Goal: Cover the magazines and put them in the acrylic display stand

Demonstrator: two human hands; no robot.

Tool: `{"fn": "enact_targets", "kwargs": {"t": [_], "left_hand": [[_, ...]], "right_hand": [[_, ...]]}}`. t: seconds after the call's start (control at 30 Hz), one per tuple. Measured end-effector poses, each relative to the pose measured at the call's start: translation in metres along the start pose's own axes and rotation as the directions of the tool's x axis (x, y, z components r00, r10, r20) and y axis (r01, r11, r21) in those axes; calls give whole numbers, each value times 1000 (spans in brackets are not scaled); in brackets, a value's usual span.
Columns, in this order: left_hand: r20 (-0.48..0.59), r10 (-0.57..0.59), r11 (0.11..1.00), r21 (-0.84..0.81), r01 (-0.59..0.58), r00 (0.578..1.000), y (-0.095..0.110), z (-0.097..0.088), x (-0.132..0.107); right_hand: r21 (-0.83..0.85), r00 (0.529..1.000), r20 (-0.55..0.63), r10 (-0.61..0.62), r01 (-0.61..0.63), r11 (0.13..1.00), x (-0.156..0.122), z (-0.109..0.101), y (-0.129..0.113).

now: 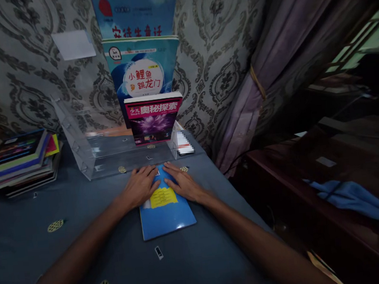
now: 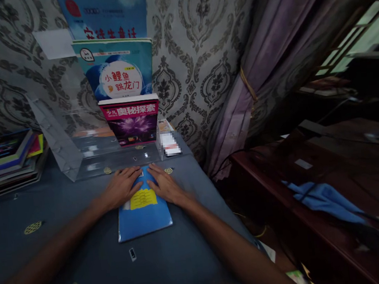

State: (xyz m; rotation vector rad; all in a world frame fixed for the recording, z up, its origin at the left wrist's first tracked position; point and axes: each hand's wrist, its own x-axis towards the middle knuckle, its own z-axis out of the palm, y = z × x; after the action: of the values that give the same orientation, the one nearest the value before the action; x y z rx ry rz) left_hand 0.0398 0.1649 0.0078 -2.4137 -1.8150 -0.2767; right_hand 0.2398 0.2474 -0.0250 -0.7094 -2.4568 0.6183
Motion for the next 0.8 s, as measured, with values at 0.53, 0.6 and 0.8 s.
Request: {"fn": "enact_targets", "kwargs": {"t": [0.53,0.6,0.8], "left_hand": [[-6,66,996,-63,-67,998,10,1,23],[-2,80,994,-75,-80,997,10,1,25],[33,129,979,-160,-122,991,4,14,28]], "right_hand": [[-27,999,-15,33,-33,999,-14,-7,-6],[-36,999,-14,40,-40,999,-18,-8,-8],[-27,999,-22,30,-30,999,-24,-10,-8]]}}
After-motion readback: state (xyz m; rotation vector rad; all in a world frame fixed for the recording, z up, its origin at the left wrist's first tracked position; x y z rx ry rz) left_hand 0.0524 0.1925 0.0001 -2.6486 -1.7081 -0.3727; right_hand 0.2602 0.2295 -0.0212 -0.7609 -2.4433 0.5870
